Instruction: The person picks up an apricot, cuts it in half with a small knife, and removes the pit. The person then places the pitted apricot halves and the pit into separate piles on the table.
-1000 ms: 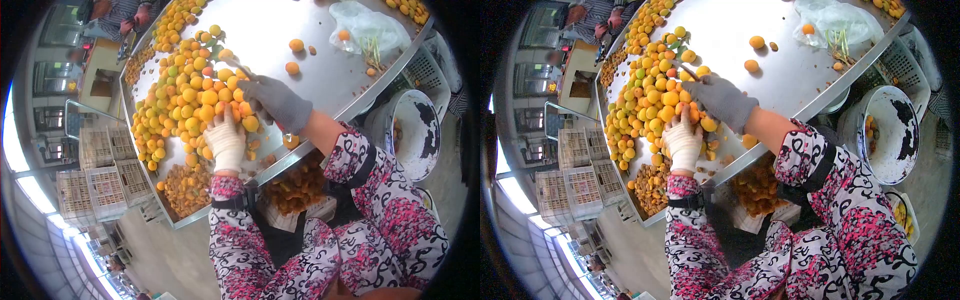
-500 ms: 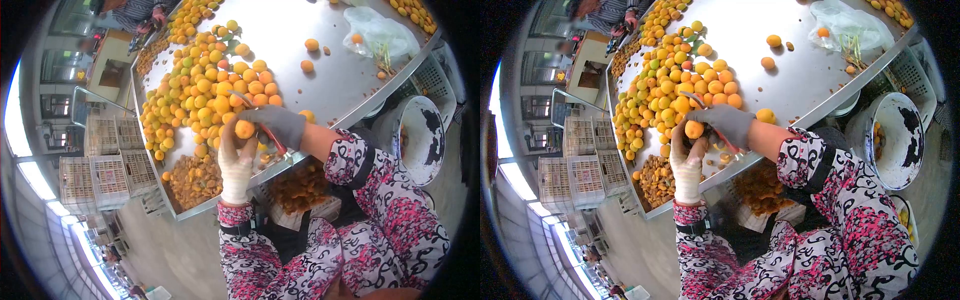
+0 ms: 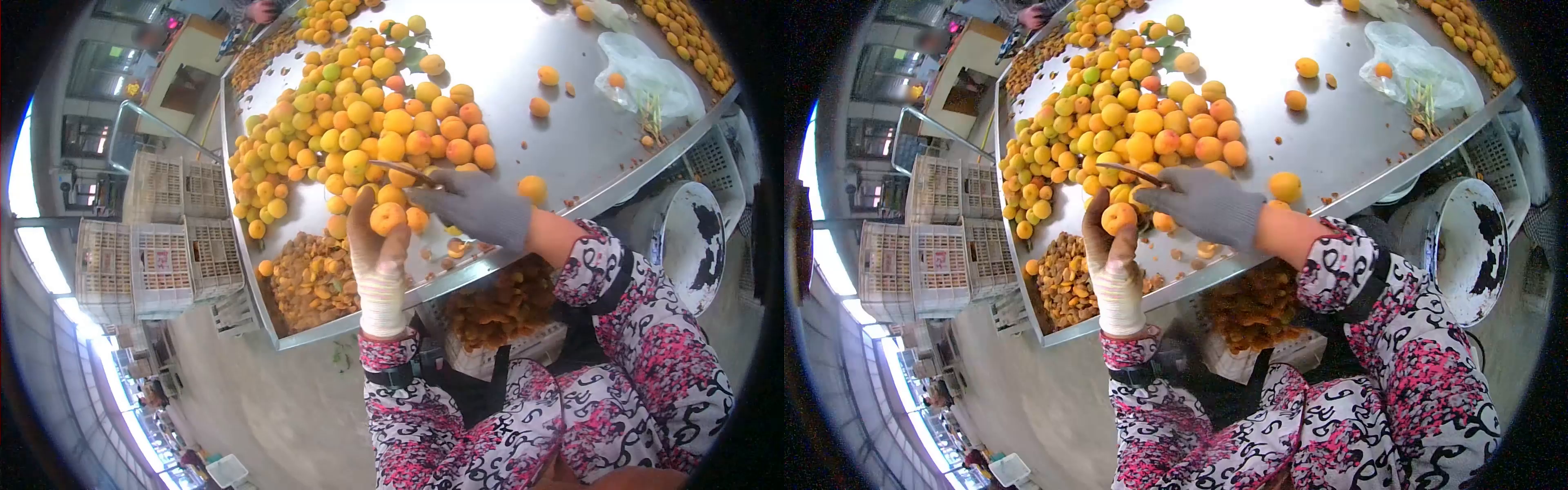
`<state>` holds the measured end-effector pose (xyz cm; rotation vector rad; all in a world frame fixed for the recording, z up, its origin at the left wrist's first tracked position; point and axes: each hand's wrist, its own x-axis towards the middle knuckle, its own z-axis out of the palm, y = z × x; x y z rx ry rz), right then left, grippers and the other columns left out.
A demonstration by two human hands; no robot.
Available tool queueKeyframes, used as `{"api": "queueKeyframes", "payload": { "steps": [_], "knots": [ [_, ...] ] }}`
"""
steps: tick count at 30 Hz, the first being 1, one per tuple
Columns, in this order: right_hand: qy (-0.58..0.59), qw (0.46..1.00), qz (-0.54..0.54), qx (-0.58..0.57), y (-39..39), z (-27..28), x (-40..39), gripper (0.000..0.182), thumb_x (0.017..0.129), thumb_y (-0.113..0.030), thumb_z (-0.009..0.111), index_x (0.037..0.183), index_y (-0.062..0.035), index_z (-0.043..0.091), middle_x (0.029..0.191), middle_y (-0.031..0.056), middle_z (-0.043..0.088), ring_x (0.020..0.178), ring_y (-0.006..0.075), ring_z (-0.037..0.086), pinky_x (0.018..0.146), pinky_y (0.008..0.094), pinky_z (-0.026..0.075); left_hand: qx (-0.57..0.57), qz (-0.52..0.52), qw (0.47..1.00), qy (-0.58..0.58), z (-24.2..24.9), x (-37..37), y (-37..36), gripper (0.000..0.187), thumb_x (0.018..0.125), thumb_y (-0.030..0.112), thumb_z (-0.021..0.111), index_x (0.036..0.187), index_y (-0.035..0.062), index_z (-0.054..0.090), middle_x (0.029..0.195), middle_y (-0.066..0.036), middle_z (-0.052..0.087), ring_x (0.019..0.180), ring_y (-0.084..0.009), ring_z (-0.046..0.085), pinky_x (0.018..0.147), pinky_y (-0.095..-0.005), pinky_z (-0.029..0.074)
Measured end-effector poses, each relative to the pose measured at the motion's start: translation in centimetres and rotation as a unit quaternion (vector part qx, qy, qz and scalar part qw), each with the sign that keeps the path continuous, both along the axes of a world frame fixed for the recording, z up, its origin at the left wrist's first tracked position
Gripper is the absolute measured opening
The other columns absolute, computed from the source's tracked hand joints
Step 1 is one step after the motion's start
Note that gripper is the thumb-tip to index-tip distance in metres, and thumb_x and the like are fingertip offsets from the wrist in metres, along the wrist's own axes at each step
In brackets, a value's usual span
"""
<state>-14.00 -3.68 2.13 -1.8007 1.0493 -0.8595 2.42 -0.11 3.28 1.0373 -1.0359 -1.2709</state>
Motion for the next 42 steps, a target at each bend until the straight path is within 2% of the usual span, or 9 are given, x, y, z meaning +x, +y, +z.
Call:
{"api": "queueKeyframes", "payload": {
  "steps": [10,17,19,21,23,25,37,40,42],
  "knots": [
    [0.142,0.986,0.068,0.060,2.2,1.6,0.3,0.046,0.089,-0.050,0.043,0.090,-0.0058,0.055,0.077,0.0187,0.060,0.073,0.0362,0.060,0.065,0.0436,0.047,0.033,-0.067,0.995,-0.064,0.3,4.0,0.7,0.045,0.082,0.010,0.057,0.126,0.0023,0.048,0.105,-0.001,0.054,0.084,-0.0048,0.047,0.072,-0.0171,0.039],
    [0.130,0.989,0.045,0.062,3.1,0.1,1.9,0.044,0.091,-0.046,0.043,0.089,-0.0034,0.054,0.075,0.0191,0.060,0.072,0.0374,0.060,0.065,0.0449,0.047,-0.010,-0.036,0.999,-0.023,-1.3,3.1,0.3,0.041,0.082,0.009,0.055,0.122,0.0006,0.050,0.104,-0.006,0.057,0.088,-0.0144,0.056,0.069,-0.0237,0.045],
    [0.123,0.991,0.009,0.055,3.2,0.2,2.1,0.042,0.091,-0.044,0.043,0.091,-0.0036,0.054,0.076,0.0201,0.060,0.072,0.0376,0.060,0.065,0.0451,0.047,-0.140,0.006,0.952,-0.271,-3.5,2.8,0.0,0.036,0.082,0.008,0.053,0.117,-0.0005,0.053,0.106,-0.012,0.058,0.092,-0.0222,0.059,0.071,-0.0290,0.048],
    [0.091,0.994,-0.012,0.059,3.4,0.3,2.4,0.041,0.091,-0.043,0.043,0.092,-0.0035,0.054,0.075,0.0201,0.060,0.072,0.0379,0.060,0.064,0.0452,0.047,-0.097,0.036,0.985,-0.139,-2.9,0.6,-0.1,0.034,0.087,0.015,0.053,0.117,0.0001,0.051,0.106,-0.016,0.058,0.088,-0.0241,0.059,0.070,-0.0298,0.049],
    [0.057,0.996,-0.032,0.064,3.7,-0.4,2.8,0.040,0.092,-0.042,0.043,0.094,-0.0033,0.053,0.075,0.0202,0.060,0.071,0.0382,0.060,0.064,0.0453,0.047,0.117,-0.036,0.940,0.319,-1.1,-0.3,0.3,0.042,0.091,0.028,0.051,0.123,0.0013,0.045,0.103,-0.016,0.059,0.080,-0.0224,0.058,0.067,-0.0283,0.050],
    [0.071,0.997,0.018,-0.027,3.8,-1.9,3.3,0.040,0.092,-0.040,0.043,0.100,-0.0025,0.054,0.077,0.0198,0.060,0.071,0.0380,0.059,0.063,0.0453,0.046,0.148,-0.044,0.927,0.342,-1.3,-0.2,-0.1,0.050,0.092,0.040,0.047,0.125,0.0024,0.041,0.097,-0.015,0.060,0.076,-0.0210,0.056,0.064,-0.0271,0.049],
    [0.039,0.990,0.028,-0.134,3.2,-4.2,3.9,0.030,0.089,-0.023,0.046,0.116,-0.0139,0.056,0.094,0.0156,0.056,0.082,0.0333,0.058,0.070,0.0418,0.047,0.199,0.098,0.936,0.274,-0.9,-1.0,-0.5,0.039,0.092,0.032,0.048,0.117,0.0021,0.048,0.088,-0.009,0.058,0.075,-0.0172,0.053,0.064,-0.0255,0.044],
    [0.052,0.986,0.025,-0.155,1.8,-4.2,2.7,0.029,0.092,-0.024,0.042,0.115,-0.0133,0.056,0.096,0.0168,0.055,0.083,0.0341,0.058,0.071,0.0424,0.047,0.000,-0.029,0.976,-0.216,-2.1,1.9,-0.6,0.040,0.090,0.033,0.051,0.117,0.0041,0.050,0.088,-0.003,0.055,0.071,-0.0112,0.047,0.065,-0.0248,0.041],
    [0.065,0.990,0.040,-0.117,1.9,-2.3,2.1,0.030,0.093,-0.028,0.042,0.112,-0.0104,0.056,0.094,0.0180,0.057,0.083,0.0347,0.058,0.071,0.0428,0.047,-0.004,-0.013,0.972,-0.235,0.0,0.9,-0.1,0.037,0.091,0.030,0.048,0.118,0.0039,0.050,0.089,-0.003,0.055,0.072,-0.0111,0.048,0.066,-0.0252,0.041]
  ]
}}
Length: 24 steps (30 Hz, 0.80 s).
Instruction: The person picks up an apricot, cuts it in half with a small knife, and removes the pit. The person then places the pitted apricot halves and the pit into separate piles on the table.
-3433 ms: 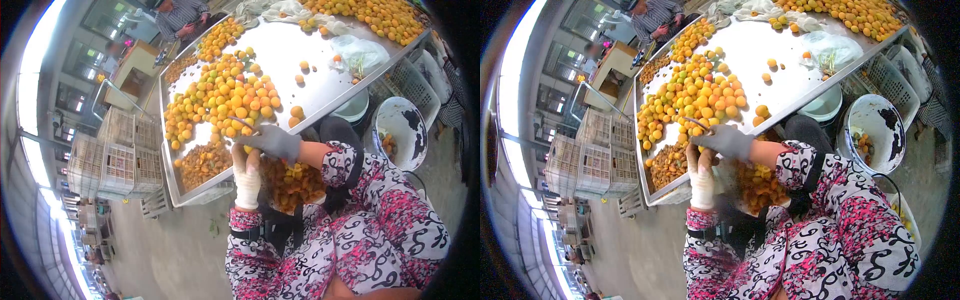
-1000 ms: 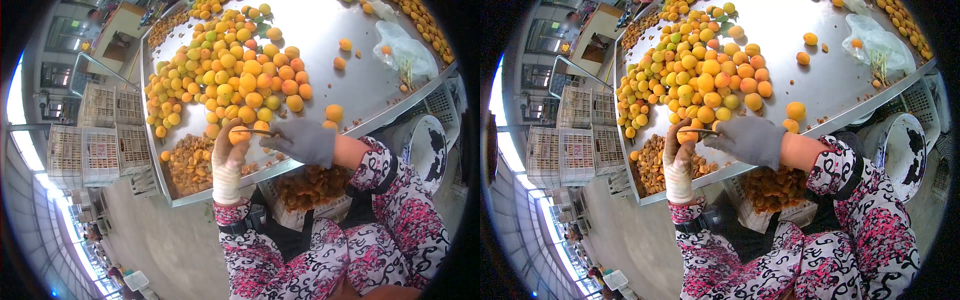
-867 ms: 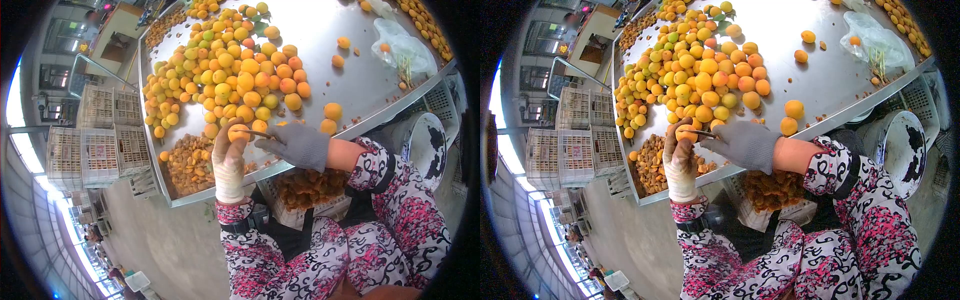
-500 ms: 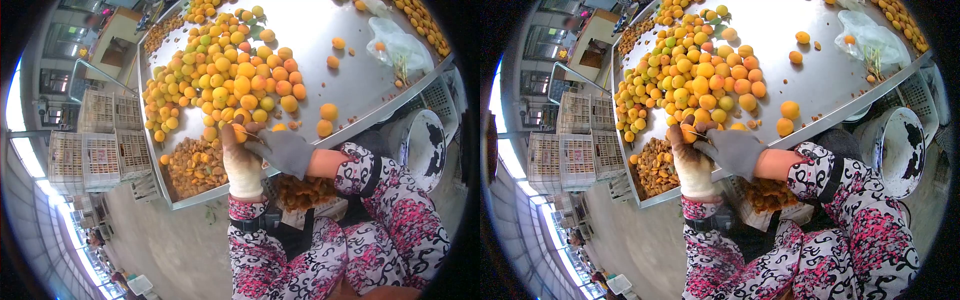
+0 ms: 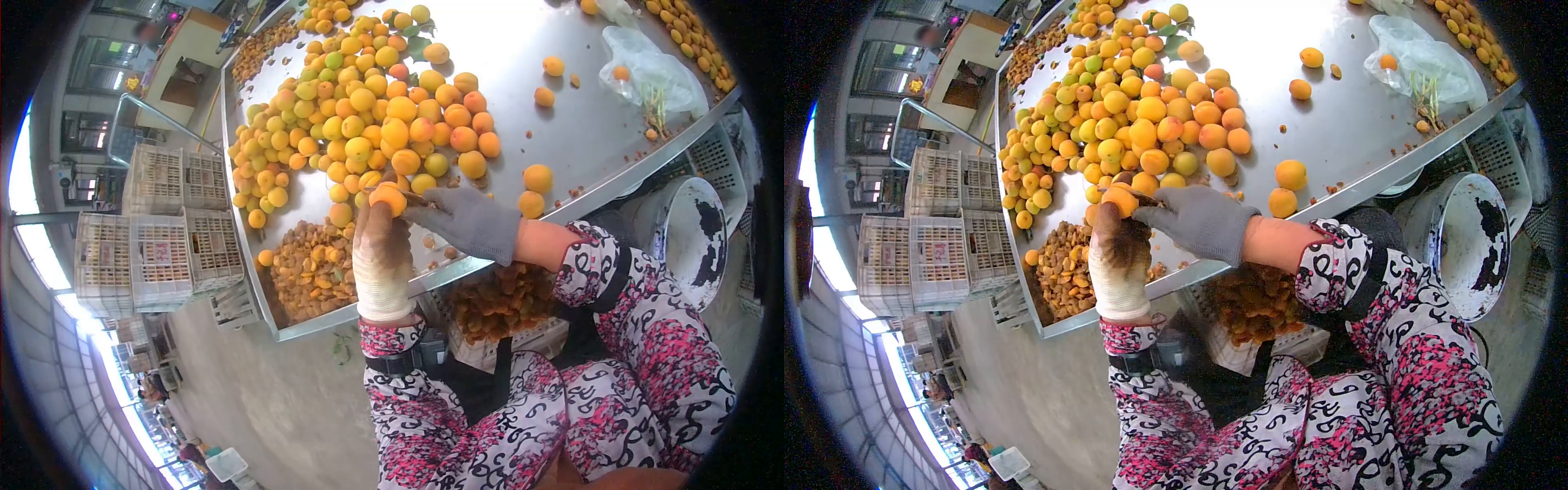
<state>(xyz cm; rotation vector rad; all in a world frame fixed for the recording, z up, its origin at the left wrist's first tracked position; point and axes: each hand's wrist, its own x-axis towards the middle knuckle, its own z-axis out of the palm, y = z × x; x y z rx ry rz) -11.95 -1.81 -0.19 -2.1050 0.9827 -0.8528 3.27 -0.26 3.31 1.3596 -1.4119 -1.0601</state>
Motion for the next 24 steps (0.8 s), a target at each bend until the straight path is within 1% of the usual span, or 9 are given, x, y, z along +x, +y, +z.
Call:
{"api": "queueKeyframes", "payload": {
  "steps": [2,5,6,7,11,14,17,19,24],
  "knots": [
    [0.015,0.999,0.010,0.040,0.1,0.5,-0.1,0.033,0.093,-0.032,0.042,0.110,-0.0076,0.056,0.092,0.0193,0.058,0.083,0.0353,0.059,0.071,0.0433,0.047,-0.007,0.014,1.000,-0.020,0.2,-0.3,0.1,0.035,0.093,0.027,0.045,0.118,0.0036,0.050,0.091,-0.003,0.055,0.073,-0.0110,0.048,0.067,-0.0256,0.041],
    [-0.006,0.993,-0.037,0.112,0.6,0.5,0.5,0.041,0.092,-0.041,0.042,0.099,-0.0032,0.056,0.085,0.0208,0.060,0.080,0.0362,0.060,0.069,0.0442,0.046,-0.042,0.014,0.999,0.009,-1.5,0.0,-0.2,0.041,0.088,0.024,0.058,0.123,0.0037,0.048,0.112,-0.005,0.056,0.098,-0.0175,0.056,0.081,-0.0267,0.046],
    [0.003,0.987,-0.066,0.145,0.8,0.9,0.7,0.043,0.091,-0.043,0.044,0.095,-0.0025,0.055,0.082,0.0211,0.061,0.078,0.0370,0.060,0.068,0.0446,0.046,0.043,0.033,0.952,0.301,-2.1,-0.3,-0.4,0.040,0.088,0.025,0.058,0.121,0.0035,0.048,0.113,-0.006,0.056,0.097,-0.0184,0.056,0.081,-0.0274,0.047],
    [0.013,0.980,-0.096,0.176,0.9,1.3,0.8,0.045,0.090,-0.046,0.045,0.091,-0.0018,0.055,0.080,0.0215,0.061,0.076,0.0377,0.060,0.067,0.0451,0.046,0.122,0.048,0.815,0.565,-2.4,-0.4,-0.5,0.040,0.088,0.025,0.059,0.119,0.0032,0.049,0.113,-0.008,0.056,0.097,-0.0193,0.056,0.081,-0.0282,0.047],
    [0.070,0.978,-0.109,0.165,1.2,2.1,0.9,0.043,0.090,-0.045,0.045,0.088,-0.0025,0.054,0.080,0.0216,0.061,0.075,0.0382,0.060,0.066,0.0453,0.046,0.122,-0.082,0.796,0.588,-1.5,-0.5,-0.4,0.037,0.089,0.029,0.055,0.115,0.0023,0.050,0.112,-0.010,0.055,0.100,-0.0210,0.055,0.082,-0.0300,0.047],
    [0.132,0.973,-0.086,0.167,1.7,1.9,1.3,0.043,0.090,-0.045,0.045,0.089,-0.0031,0.054,0.077,0.0222,0.061,0.074,0.0377,0.060,0.065,0.0452,0.047,0.128,0.139,0.883,0.429,-0.5,-2.0,-0.3,0.042,0.091,0.037,0.050,0.116,0.0038,0.046,0.089,-0.008,0.058,0.089,-0.0229,0.058,0.078,-0.0335,0.045],
    [0.033,0.984,-0.045,0.168,1.9,-0.6,1.9,0.038,0.091,-0.038,0.045,0.101,-0.0033,0.055,0.079,0.0201,0.060,0.075,0.0363,0.060,0.065,0.0447,0.047,0.128,0.141,0.880,0.435,-1.4,-1.8,-0.3,0.043,0.091,0.037,0.051,0.116,0.0028,0.046,0.092,-0.009,0.057,0.089,-0.0251,0.058,0.080,-0.0342,0.045],
    [-0.010,0.999,-0.013,-0.030,2.2,-2.3,2.2,0.034,0.089,-0.027,0.047,0.115,-0.0046,0.053,0.084,0.0167,0.059,0.080,0.0343,0.060,0.066,0.0426,0.048,0.107,0.130,0.885,0.433,-1.7,-1.9,-0.2,0.043,0.091,0.037,0.050,0.116,0.0024,0.046,0.094,-0.009,0.056,0.090,-0.0261,0.058,0.081,-0.0351,0.045],
    [-0.031,0.999,-0.002,-0.032,2.1,-3.8,2.6,0.038,0.079,-0.010,0.058,0.117,-0.0097,0.053,0.099,0.0220,0.055,0.082,0.0385,0.059,0.068,0.0410,0.049,0.110,0.148,0.891,0.415,-2.1,-1.9,-0.2,0.043,0.091,0.035,0.049,0.119,0.0030,0.044,0.100,-0.011,0.054,0.094,-0.0281,0.057,0.084,-0.0379,0.044]
  ]
}}
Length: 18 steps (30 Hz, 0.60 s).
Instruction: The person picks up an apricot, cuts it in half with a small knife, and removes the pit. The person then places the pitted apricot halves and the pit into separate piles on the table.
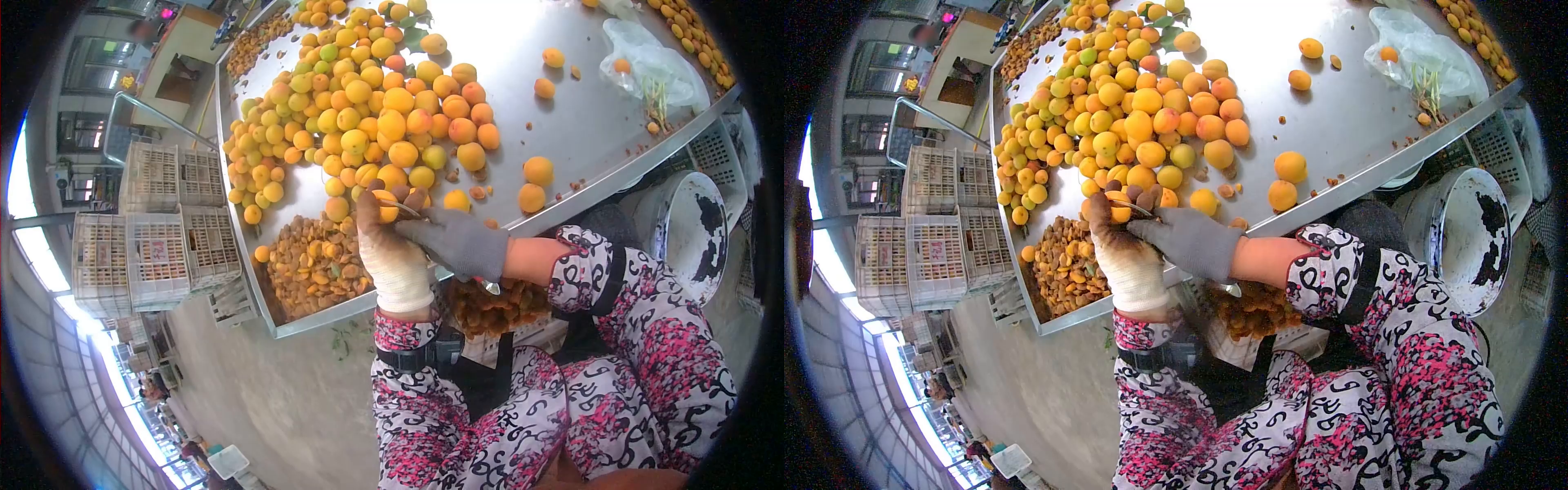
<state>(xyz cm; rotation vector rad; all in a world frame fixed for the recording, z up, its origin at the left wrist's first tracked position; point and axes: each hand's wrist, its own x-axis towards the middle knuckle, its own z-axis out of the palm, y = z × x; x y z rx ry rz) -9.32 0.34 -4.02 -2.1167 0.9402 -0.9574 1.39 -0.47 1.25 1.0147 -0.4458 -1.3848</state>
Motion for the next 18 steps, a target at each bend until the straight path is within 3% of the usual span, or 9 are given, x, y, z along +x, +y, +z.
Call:
{"api": "queueKeyframes", "payload": {
  "steps": [3,6,8,9,11,13,14,16,18],
  "knots": [
    [0.000,1.000,0.001,0.000,0.0,0.5,-0.2,0.039,0.081,-0.011,0.054,0.120,-0.0080,0.050,0.094,0.0191,0.057,0.083,0.0357,0.059,0.069,0.0402,0.049,-0.011,0.003,0.994,0.107,-0.6,0.2,0.1,0.029,0.089,0.025,0.053,0.107,0.0016,0.051,0.098,-0.014,0.060,0.089,-0.0296,0.061,0.091,-0.0434,0.046],
    [0.017,0.996,0.039,0.082,-0.4,2.4,-1.2,0.041,0.082,-0.011,0.050,0.122,-0.0064,0.047,0.092,0.0167,0.059,0.083,0.0331,0.059,0.071,0.0393,0.048,0.017,-0.022,0.996,0.087,-2.1,0.5,0.4,0.043,0.088,0.030,0.054,0.120,0.0038,0.044,0.114,-0.015,0.054,0.105,-0.0296,0.054,0.089,-0.0393,0.043],
    [0.016,0.985,0.074,0.157,-0.7,4.7,-2.0,0.041,0.081,-0.010,0.050,0.122,-0.0060,0.046,0.093,0.0171,0.059,0.084,0.0335,0.059,0.071,0.0392,0.048,-0.128,-0.054,0.974,-0.180,-3.9,0.8,0.6,0.046,0.084,0.024,0.056,0.122,0.0019,0.043,0.120,-0.017,0.051,0.111,-0.0304,0.051,0.092,-0.0390,0.042],
    [-0.038,0.942,0.087,0.321,-0.8,6.1,-2.4,0.041,0.081,-0.009,0.051,0.121,-0.0054,0.046,0.093,0.0171,0.059,0.084,0.0339,0.059,0.072,0.0392,0.048,-0.129,-0.054,0.974,-0.180,-3.1,0.9,0.5,0.046,0.084,0.024,0.056,0.122,0.0019,0.043,0.120,-0.017,0.051,0.111,-0.0304,0.051,0.092,-0.0390,0.042],
    [-0.089,0.871,0.098,0.474,-1.1,6.0,-3.0,0.040,0.081,-0.009,0.051,0.120,-0.0048,0.046,0.092,0.0171,0.059,0.085,0.0344,0.058,0.072,0.0392,0.048,-0.035,-0.098,0.992,0.071,-1.1,1.5,0.1,0.048,0.082,0.020,0.056,0.124,0.0014,0.041,0.125,-0.018,0.047,0.115,-0.0304,0.049,0.093,-0.0397,0.043],
    [0.037,0.993,0.109,-0.017,-1.0,4.1,-3.8,0.033,0.084,-0.018,0.055,0.113,-0.0029,0.052,0.089,0.0177,0.060,0.082,0.0319,0.060,0.071,0.0374,0.048,-0.046,-0.082,0.992,0.089,-1.4,2.0,0.2,0.050,0.081,0.018,0.055,0.125,0.0005,0.040,0.124,-0.017,0.047,0.115,-0.0290,0.049,0.093,-0.0391,0.043],
    [0.037,0.993,0.111,-0.019,-1.4,5.5,-3.9,0.033,0.084,-0.018,0.055,0.113,-0.0029,0.052,0.089,0.0177,0.060,0.082,0.0319,0.060,0.071,0.0374,0.048,-0.093,-0.084,0.992,-0.019,-1.7,2.3,0.2,0.049,0.082,0.016,0.054,0.126,0.0002,0.040,0.121,-0.016,0.047,0.113,-0.0284,0.050,0.092,-0.0370,0.043],
    [-0.031,0.891,-0.013,0.453,-2.2,9.5,-4.4,0.041,0.083,-0.034,0.060,0.105,-0.0007,0.056,0.086,0.0170,0.062,0.079,0.0288,0.062,0.069,0.0348,0.048,-0.180,-0.086,0.953,-0.230,-2.1,2.6,0.2,0.047,0.083,0.013,0.050,0.127,-0.0004,0.039,0.117,-0.014,0.048,0.109,-0.0271,0.052,0.091,-0.0326,0.042],
    [-0.060,0.916,-0.031,0.396,-2.8,8.2,-4.5,0.046,0.082,-0.041,0.061,0.103,0.0000,0.057,0.085,0.0170,0.063,0.078,0.0278,0.062,0.069,0.0342,0.048,-0.215,-0.094,0.911,-0.338,-2.0,2.0,0.6,0.040,0.082,0.007,0.050,0.121,-0.0005,0.044,0.118,-0.015,0.048,0.107,-0.0276,0.054,0.088,-0.0301,0.045]
  ]
}}
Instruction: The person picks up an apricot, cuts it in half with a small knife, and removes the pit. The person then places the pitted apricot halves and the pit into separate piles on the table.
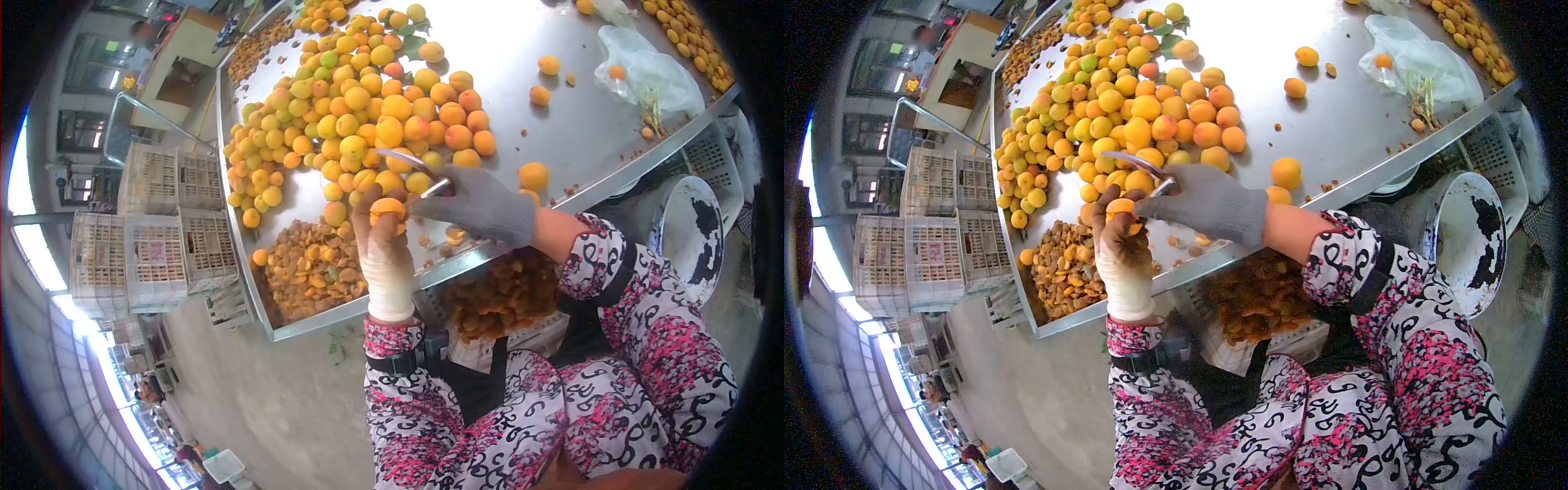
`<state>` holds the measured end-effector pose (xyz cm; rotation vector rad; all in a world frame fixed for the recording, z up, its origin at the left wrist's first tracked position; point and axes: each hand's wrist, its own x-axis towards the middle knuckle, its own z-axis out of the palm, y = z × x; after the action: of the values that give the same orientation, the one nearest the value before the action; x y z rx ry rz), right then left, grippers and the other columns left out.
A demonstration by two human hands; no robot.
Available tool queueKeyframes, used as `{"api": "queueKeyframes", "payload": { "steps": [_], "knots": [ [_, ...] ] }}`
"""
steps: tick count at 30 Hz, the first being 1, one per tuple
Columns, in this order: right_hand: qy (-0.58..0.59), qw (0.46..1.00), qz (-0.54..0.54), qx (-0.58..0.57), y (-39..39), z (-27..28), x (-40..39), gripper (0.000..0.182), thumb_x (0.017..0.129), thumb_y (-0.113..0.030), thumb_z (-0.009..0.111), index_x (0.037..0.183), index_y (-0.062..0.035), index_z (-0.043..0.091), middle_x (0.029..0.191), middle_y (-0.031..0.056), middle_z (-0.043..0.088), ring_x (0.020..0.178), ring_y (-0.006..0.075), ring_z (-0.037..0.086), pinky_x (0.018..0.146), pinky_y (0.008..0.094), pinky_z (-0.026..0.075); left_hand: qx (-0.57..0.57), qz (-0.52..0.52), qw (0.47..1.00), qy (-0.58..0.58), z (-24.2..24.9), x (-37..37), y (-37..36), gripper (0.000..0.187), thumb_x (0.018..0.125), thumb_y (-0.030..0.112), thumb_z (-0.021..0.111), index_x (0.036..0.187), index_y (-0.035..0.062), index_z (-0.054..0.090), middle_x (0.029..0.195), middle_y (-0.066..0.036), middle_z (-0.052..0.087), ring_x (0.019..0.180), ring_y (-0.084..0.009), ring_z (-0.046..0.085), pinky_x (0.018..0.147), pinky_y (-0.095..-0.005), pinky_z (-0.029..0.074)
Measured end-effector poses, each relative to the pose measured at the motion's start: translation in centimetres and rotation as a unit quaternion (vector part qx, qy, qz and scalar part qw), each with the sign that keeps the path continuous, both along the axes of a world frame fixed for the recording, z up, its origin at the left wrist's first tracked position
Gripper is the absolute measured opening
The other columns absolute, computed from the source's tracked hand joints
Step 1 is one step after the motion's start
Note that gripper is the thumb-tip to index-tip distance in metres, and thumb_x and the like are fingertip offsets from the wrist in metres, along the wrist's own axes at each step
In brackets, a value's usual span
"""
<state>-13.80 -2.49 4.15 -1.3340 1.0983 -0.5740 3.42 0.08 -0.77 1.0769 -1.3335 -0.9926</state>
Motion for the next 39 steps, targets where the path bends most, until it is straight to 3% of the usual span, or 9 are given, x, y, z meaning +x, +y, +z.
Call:
{"api": "queueKeyframes", "payload": {
  "steps": [2,5,9,15,22,24,26,34,39],
  "knots": [
    [0.011,0.989,-0.065,-0.131,-0.3,-2.3,0.5,0.055,0.079,-0.049,0.060,0.102,0.0012,0.057,0.083,0.0177,0.064,0.078,0.0284,0.063,0.069,0.0348,0.048,-0.048,-0.004,0.992,-0.113,0.6,-1.0,0.1,0.035,0.082,0.002,0.049,0.116,-0.0005,0.048,0.119,-0.015,0.047,0.104,-0.0280,0.055,0.085,-0.0275,0.047],
    [0.059,0.987,-0.034,-0.143,-0.5,-2.0,0.4,0.053,0.080,-0.049,0.058,0.100,0.0005,0.057,0.083,0.0190,0.063,0.080,0.0298,0.063,0.071,0.0365,0.048,0.225,0.027,0.963,0.148,2.5,-2.7,0.5,0.034,0.082,-0.009,0.040,0.111,0.0024,0.054,0.124,-0.017,0.044,0.110,-0.0275,0.051,0.092,-0.0321,0.042],
    [0.114,0.977,0.012,-0.181,-1.0,-1.7,-0.2,0.048,0.081,-0.046,0.056,0.095,-0.0001,0.058,0.082,0.0194,0.063,0.078,0.0317,0.062,0.070,0.0382,0.048,-0.013,-0.067,0.964,-0.258,1.8,-1.7,0.8,0.031,0.084,-0.005,0.039,0.113,-0.0024,0.051,0.125,-0.018,0.045,0.115,-0.0275,0.047,0.095,-0.0332,0.038],
    [0.061,0.980,-0.087,-0.167,-1.8,-3.5,0.2,0.042,0.083,-0.041,0.056,0.085,0.0001,0.059,0.078,0.0183,0.063,0.073,0.0330,0.062,0.067,0.0392,0.048,0.093,-0.085,0.991,-0.050,1.5,-1.6,0.9,0.047,0.083,0.000,0.046,0.129,-0.0025,0.036,0.121,-0.014,0.048,0.106,-0.0188,0.050,0.087,-0.0275,0.042],
    [0.011,0.984,-0.070,-0.161,-1.8,-4.3,0.2,0.043,0.081,-0.041,0.058,0.090,0.0006,0.061,0.082,0.0176,0.064,0.075,0.0314,0.063,0.069,0.0368,0.048,-0.052,-0.080,0.964,-0.249,2.2,-1.3,1.1,0.047,0.082,0.013,0.048,0.126,-0.0034,0.040,0.121,-0.018,0.050,0.099,-0.0252,0.058,0.086,-0.0311,0.045],
    [0.005,0.987,-0.060,-0.147,-1.9,-4.0,0.2,0.044,0.080,-0.042,0.059,0.091,0.0006,0.061,0.083,0.0172,0.064,0.075,0.0306,0.063,0.069,0.0364,0.049,0.168,-0.111,0.974,0.107,1.9,-1.3,1.1,0.042,0.084,0.014,0.049,0.122,-0.0029,0.043,0.116,-0.018,0.054,0.090,-0.0252,0.061,0.081,-0.0314,0.049],
    [-0.001,0.989,-0.069,-0.132,-1.9,-3.7,0.4,0.034,0.083,-0.028,0.063,0.094,0.0036,0.059,0.075,0.0082,0.061,0.066,0.0102,0.058,0.058,0.0231,0.046,0.188,-0.106,0.968,0.130,1.6,-1.0,1.1,0.041,0.085,0.015,0.049,0.121,-0.0028,0.044,0.112,-0.017,0.055,0.089,-0.0252,0.061,0.080,-0.0319,0.049],
    [-0.364,0.913,-0.183,-0.001,-2.6,1.1,-1.4,0.024,0.089,-0.028,0.056,0.078,-0.0060,0.053,0.053,-0.0026,0.044,0.040,0.0051,0.036,0.039,0.0203,0.029,0.336,-0.102,0.867,0.353,0.8,-3.4,1.7,0.043,0.088,0.032,0.053,0.118,0.0009,0.048,0.106,-0.011,0.057,0.088,-0.0217,0.060,0.086,-0.0384,0.048],
    [-0.346,0.914,-0.212,0.007,-2.3,2.0,-0.9,0.023,0.088,-0.026,0.058,0.080,-0.0059,0.054,0.057,-0.0023,0.046,0.045,0.0049,0.040,0.043,0.0197,0.031,0.355,-0.115,0.859,0.350,0.9,-4.2,1.7,0.040,0.090,0.028,0.050,0.119,0.0005,0.047,0.109,-0.011,0.056,0.094,-0.0233,0.059,0.087,-0.0393,0.048]
  ]
}}
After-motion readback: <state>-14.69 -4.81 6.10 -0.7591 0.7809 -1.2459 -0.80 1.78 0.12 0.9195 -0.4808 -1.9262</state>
